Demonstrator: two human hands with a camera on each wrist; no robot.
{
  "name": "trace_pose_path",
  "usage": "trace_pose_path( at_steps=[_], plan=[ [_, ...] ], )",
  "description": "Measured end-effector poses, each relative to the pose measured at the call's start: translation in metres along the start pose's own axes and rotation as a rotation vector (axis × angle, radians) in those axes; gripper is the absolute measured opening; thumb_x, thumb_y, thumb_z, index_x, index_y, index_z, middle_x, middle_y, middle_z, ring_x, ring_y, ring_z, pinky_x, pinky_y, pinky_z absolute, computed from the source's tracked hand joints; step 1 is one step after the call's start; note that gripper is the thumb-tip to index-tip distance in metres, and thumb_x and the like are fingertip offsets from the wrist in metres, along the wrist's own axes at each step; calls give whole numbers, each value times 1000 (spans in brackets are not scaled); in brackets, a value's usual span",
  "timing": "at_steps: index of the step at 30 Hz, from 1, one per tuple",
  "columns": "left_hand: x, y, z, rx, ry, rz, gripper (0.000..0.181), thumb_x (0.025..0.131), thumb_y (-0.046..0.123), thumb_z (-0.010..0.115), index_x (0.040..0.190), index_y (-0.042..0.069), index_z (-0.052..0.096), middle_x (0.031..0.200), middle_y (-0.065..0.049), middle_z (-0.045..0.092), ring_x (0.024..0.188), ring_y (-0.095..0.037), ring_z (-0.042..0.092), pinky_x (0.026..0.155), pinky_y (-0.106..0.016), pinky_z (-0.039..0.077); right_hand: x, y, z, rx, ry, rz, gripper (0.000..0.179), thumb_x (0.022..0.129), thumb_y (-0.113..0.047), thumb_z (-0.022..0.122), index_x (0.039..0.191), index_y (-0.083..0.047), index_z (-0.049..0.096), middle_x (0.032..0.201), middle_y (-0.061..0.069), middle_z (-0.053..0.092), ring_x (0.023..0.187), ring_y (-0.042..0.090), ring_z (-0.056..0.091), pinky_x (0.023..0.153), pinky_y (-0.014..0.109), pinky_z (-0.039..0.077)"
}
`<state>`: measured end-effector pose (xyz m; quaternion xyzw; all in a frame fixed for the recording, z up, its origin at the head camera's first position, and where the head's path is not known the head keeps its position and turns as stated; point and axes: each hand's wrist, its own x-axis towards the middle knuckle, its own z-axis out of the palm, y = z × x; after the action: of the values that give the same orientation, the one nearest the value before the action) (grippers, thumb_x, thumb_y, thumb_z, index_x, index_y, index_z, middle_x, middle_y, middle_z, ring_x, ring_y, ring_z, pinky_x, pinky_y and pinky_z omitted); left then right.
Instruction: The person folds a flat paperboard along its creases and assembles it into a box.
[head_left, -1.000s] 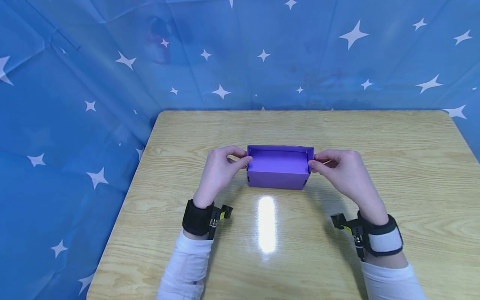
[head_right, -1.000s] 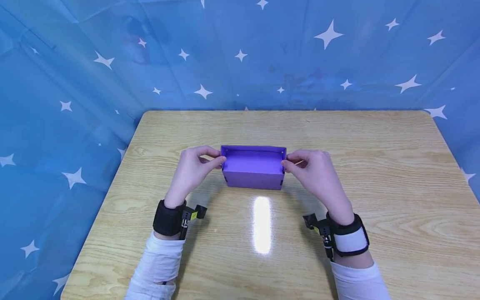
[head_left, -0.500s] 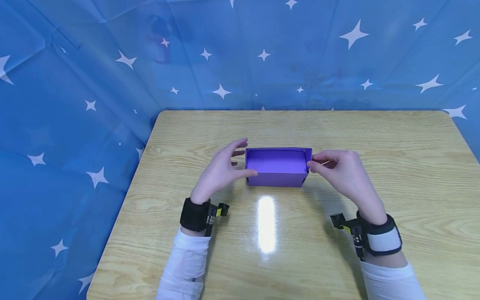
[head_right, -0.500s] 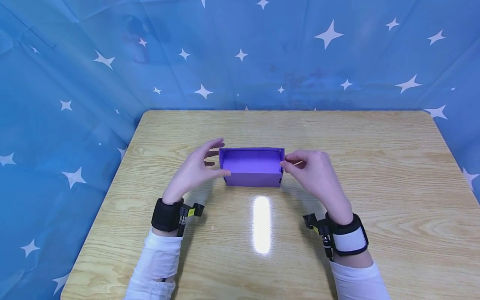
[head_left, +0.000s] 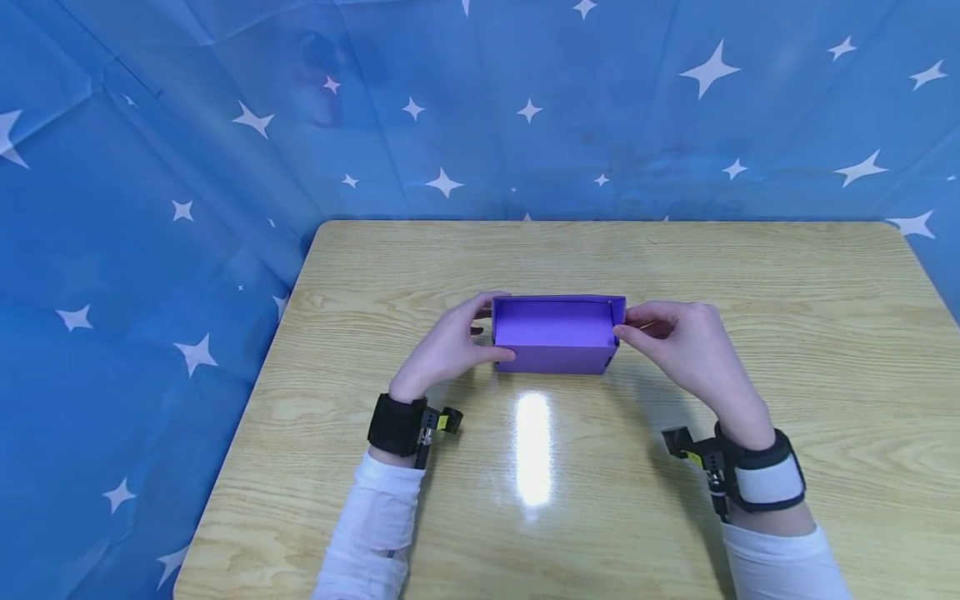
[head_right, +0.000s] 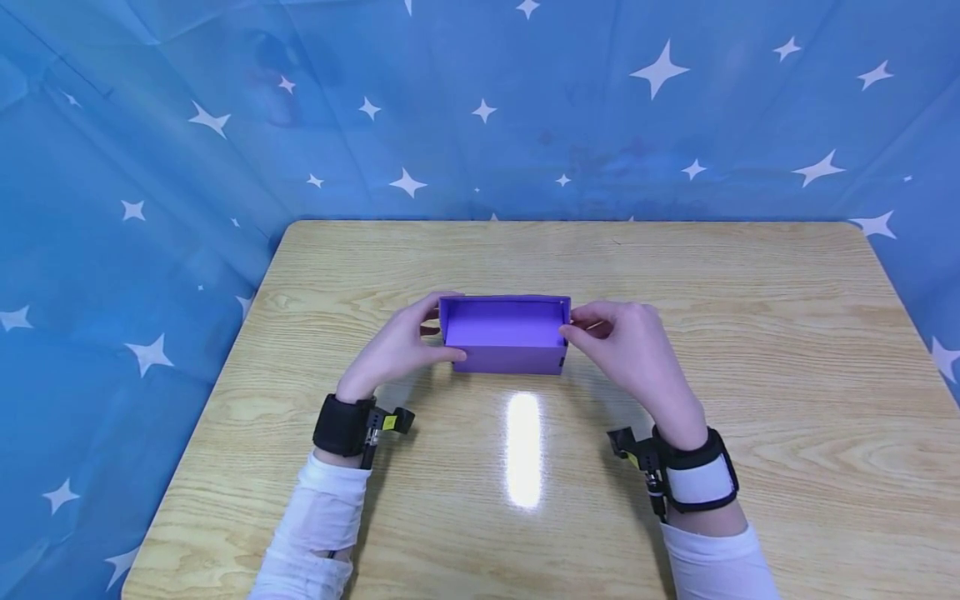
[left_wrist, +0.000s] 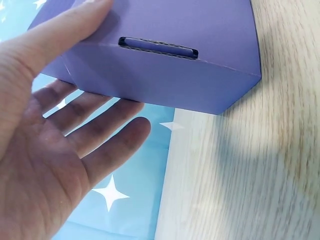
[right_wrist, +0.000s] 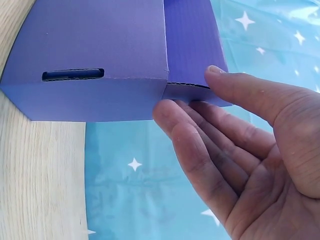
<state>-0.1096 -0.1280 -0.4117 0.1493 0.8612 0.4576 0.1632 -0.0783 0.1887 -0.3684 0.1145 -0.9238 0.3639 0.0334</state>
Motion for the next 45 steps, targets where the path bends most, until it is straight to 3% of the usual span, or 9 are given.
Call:
trace_pose_path(
  at_steps=[3, 6, 9, 12, 16, 26, 33, 45],
  plan=[
    [0, -1, 0, -4, 0, 4, 84, 89, 24, 86, 160, 19, 42, 159, -12, 52, 145, -38, 55, 119, -50, 51, 0, 0, 1, 9, -18, 3, 25, 94, -21, 80, 111, -2, 81, 99, 18, 82, 83, 26, 78, 68, 19, 58],
    [1, -1, 0, -2, 3, 2, 84, 89, 23, 86, 160, 19, 42, 158, -13, 53, 145, -38, 55, 119, -50, 51, 0, -1, 2, 7, -56, 3, 47, 93, -26, 82, 131, 0, 72, 117, 23, 78, 102, 39, 77, 84, 40, 66],
    [1, -1, 0, 2, 5, 0, 83, 89, 23, 86, 159, 19, 43, 157, -13, 53, 144, -38, 56, 119, -49, 51, 2, -2, 3, -25, -114, -3, 78, 90, -32, 85, 153, -2, 52, 143, 27, 65, 123, 49, 67, 100, 59, 59],
    [2, -2, 0, 7, 5, 2, 83, 89, 24, 87, 159, 20, 43, 158, -12, 53, 144, -38, 56, 119, -49, 51, 5, -3, 6, -77, -177, -15, 99, 87, -34, 88, 165, -7, 32, 160, 27, 50, 138, 52, 56, 110, 65, 51],
    [1, -2, 0, 8, 3, 10, 83, 89, 24, 87, 159, 20, 43, 157, -12, 54, 144, -37, 56, 118, -49, 51, 9, -3, 10, -150, -223, -48, 111, 85, -34, 90, 169, -11, 21, 165, 27, 41, 148, 52, 44, 118, 68, 42],
    [1, -1, 0, 22, 6, 14, 81, 88, 25, 87, 158, 21, 45, 157, -12, 55, 145, -37, 55, 119, -49, 51, 17, -4, 11, -292, -239, -225, 103, 82, -23, 92, 165, -9, 33, 153, 28, 55, 138, 50, 57, 111, 64, 51],
    [2, -3, 1, 42, 14, 36, 80, 88, 25, 87, 157, 23, 46, 159, -9, 54, 145, -35, 55, 118, -48, 52, 16, -2, 14, -277, -224, -234, 84, 81, -18, 92, 151, -4, 49, 144, 26, 64, 129, 46, 65, 106, 60, 55],
    [3, -3, 1, 55, 17, 55, 78, 88, 25, 87, 156, 22, 48, 158, -8, 55, 144, -34, 56, 117, -48, 53, 13, 0, 18, -263, -182, -250, 76, 81, -15, 92, 145, -2, 53, 138, 23, 68, 123, 44, 69, 101, 59, 59]
  ],
)
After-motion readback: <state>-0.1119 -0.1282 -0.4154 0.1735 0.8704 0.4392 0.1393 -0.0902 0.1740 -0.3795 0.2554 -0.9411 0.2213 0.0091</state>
